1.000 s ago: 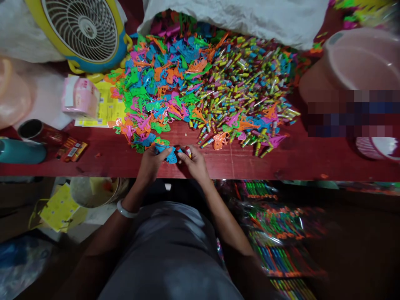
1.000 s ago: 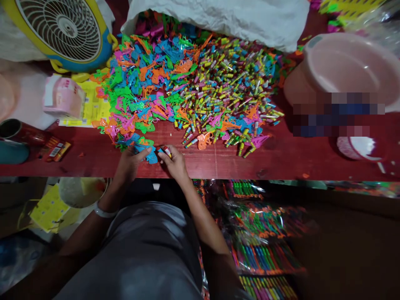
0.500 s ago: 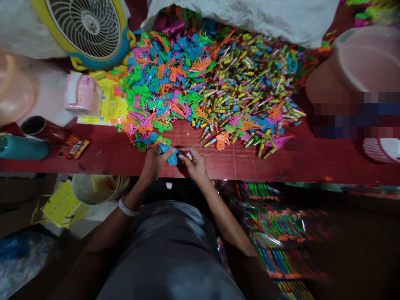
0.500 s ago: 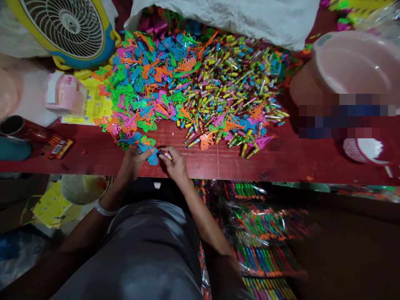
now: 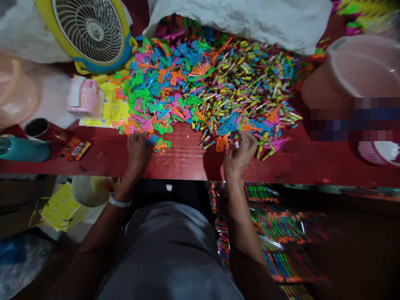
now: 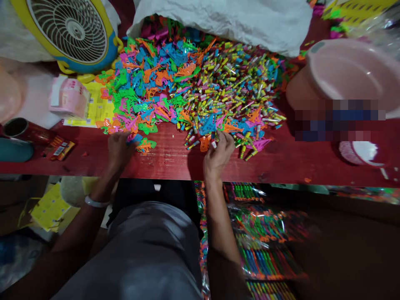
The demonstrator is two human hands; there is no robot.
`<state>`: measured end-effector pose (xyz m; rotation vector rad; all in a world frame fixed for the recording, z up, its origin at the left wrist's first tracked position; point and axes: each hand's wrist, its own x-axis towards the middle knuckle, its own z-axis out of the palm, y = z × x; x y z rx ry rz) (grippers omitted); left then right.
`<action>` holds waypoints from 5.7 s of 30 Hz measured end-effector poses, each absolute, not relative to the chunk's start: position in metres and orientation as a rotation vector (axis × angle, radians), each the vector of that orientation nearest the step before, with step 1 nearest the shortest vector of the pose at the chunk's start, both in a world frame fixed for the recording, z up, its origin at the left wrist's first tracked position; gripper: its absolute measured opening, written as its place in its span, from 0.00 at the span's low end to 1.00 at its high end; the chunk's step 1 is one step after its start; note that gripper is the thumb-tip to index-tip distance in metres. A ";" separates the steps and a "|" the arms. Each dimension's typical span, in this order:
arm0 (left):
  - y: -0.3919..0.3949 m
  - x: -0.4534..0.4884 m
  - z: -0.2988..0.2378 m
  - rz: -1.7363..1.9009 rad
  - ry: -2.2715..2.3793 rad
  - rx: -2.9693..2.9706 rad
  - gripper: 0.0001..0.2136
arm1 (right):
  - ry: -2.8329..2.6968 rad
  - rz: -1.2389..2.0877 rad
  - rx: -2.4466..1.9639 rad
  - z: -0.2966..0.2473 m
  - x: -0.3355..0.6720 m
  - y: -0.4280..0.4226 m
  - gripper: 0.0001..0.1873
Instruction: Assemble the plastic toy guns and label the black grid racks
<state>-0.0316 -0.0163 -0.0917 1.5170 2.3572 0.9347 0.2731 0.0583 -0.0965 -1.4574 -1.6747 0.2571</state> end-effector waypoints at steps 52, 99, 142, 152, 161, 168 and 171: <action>-0.041 0.035 -0.064 1.410 1.398 0.591 0.12 | -1.875 1.514 -1.030 -0.093 0.194 0.004 0.22; -0.034 0.019 -0.067 1.289 1.268 0.665 0.16 | -1.215 1.650 -1.148 -0.096 0.170 0.005 0.25; -0.032 0.027 -0.090 1.312 1.919 1.021 0.13 | -1.800 0.497 -1.372 -0.088 0.246 0.047 0.24; -0.027 0.006 -0.104 0.534 2.347 1.451 0.18 | -2.090 0.222 -1.779 -0.112 0.212 0.066 0.17; -0.027 0.021 -0.102 0.529 2.091 1.601 0.21 | -2.230 0.289 -1.499 -0.134 0.214 0.046 0.17; -0.028 0.028 -0.108 0.512 2.246 1.500 0.14 | -2.086 0.224 -1.528 -0.135 0.245 0.042 0.14; -0.027 0.030 -0.107 0.514 2.170 1.498 0.12 | -2.079 0.186 -1.662 -0.128 0.244 0.047 0.15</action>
